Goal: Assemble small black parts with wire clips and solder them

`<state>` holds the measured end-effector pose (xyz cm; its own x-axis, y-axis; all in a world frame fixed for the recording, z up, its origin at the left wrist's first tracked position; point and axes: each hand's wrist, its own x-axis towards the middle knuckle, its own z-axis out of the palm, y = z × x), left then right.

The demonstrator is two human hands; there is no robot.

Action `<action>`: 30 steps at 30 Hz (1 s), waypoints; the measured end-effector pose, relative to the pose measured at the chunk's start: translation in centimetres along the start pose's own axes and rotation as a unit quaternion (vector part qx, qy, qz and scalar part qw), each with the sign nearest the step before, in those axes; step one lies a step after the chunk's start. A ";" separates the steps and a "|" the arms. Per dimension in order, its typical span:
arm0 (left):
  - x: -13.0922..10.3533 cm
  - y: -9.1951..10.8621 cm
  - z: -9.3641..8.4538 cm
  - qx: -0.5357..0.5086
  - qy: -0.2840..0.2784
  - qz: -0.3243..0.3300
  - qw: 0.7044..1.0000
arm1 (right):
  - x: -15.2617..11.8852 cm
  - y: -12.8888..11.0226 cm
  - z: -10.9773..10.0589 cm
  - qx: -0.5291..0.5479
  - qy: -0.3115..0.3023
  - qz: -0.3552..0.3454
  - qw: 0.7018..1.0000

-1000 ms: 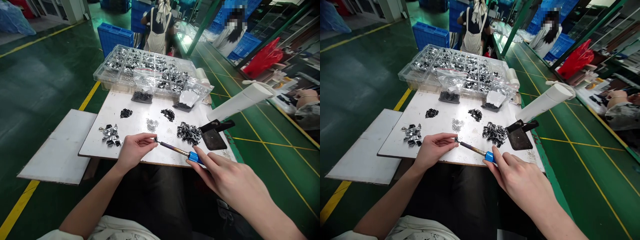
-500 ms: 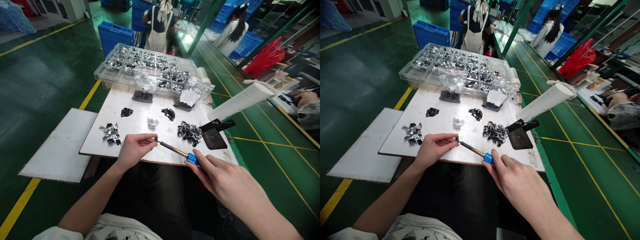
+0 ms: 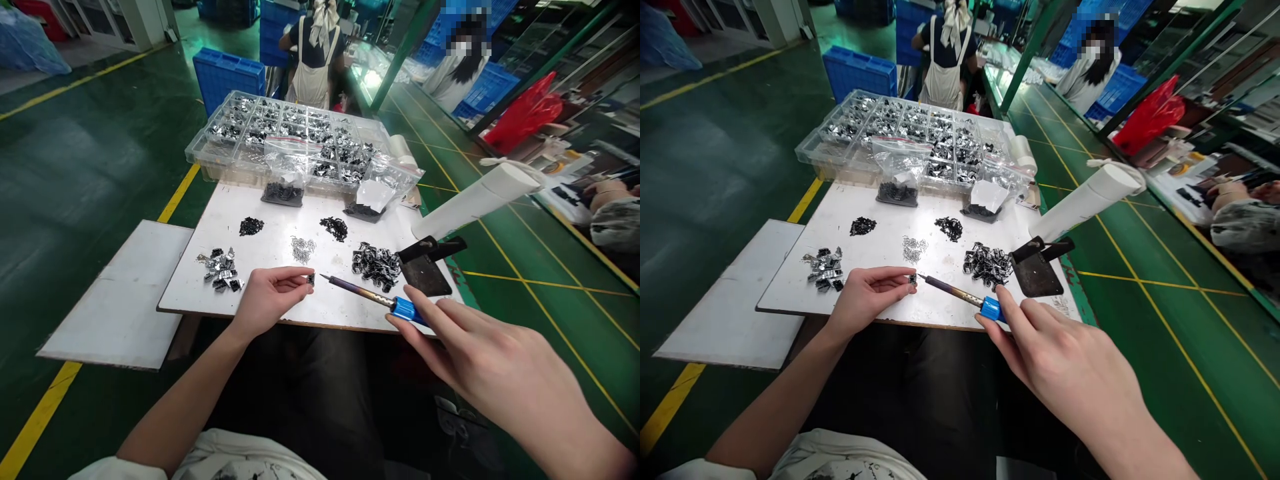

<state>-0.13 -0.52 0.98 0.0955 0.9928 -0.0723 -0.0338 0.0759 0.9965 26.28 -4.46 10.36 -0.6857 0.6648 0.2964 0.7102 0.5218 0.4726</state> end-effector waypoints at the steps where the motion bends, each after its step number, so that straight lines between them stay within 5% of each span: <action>1: 0.0 0.0 0.0 -0.004 -0.003 -0.004 1.000 | 0.0 0.1 0.0 -0.003 0.001 -0.004 1.000; 30: 0.0 0.1 -0.2 -0.003 -0.039 -0.013 0.999 | 0.9 0.2 1.7 0.026 -0.016 -0.033 0.999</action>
<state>-0.32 -0.46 1.05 0.1744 0.9802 -0.0942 -0.0356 0.1019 0.9942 26.08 -2.88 9.25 -0.7263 0.6446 0.2389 0.6717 0.5915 0.4460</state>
